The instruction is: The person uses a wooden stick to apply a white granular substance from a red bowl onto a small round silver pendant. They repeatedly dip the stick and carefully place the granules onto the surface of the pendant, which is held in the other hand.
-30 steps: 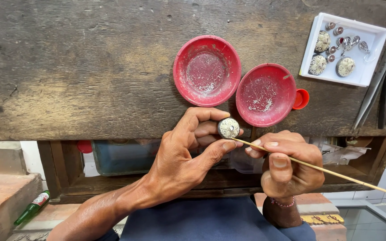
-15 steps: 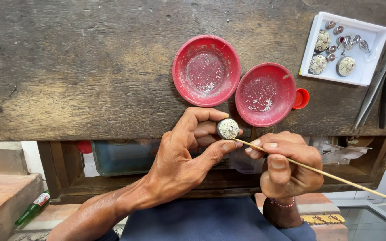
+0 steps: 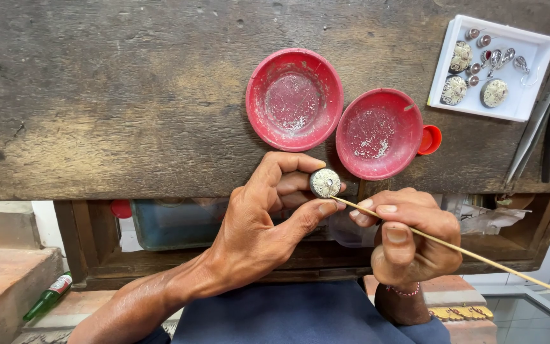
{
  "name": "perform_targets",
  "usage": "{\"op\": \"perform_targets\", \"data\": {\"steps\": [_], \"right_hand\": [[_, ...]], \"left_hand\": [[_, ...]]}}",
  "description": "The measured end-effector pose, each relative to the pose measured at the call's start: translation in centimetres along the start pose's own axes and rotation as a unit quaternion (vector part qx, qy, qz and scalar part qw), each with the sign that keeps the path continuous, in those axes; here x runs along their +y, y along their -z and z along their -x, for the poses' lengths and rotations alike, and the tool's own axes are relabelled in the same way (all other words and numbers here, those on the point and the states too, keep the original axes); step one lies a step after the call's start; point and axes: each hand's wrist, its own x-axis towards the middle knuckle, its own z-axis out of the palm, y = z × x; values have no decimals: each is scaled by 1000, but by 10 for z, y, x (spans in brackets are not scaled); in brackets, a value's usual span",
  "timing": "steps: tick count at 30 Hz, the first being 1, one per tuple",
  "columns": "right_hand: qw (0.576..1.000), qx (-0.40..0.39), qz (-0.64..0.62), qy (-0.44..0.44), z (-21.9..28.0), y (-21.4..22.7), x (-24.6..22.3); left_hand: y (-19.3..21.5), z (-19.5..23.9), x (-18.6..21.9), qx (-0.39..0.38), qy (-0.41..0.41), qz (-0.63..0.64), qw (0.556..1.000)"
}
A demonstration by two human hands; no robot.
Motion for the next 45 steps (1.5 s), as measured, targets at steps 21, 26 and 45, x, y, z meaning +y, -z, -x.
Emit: {"op": "perform_targets", "data": {"steps": [21, 26, 45], "right_hand": [[1000, -24, 5, -15, 0, 3, -7], [1000, -19, 2, -17, 1, 3, -7], [980, 116, 150, -65, -43, 40, 13]], "left_hand": [[0, 0, 1, 6, 10, 2, 1000], [-1, 0, 1, 7, 10, 3, 1000], [-6, 0, -10, 36, 17, 28, 999]]}}
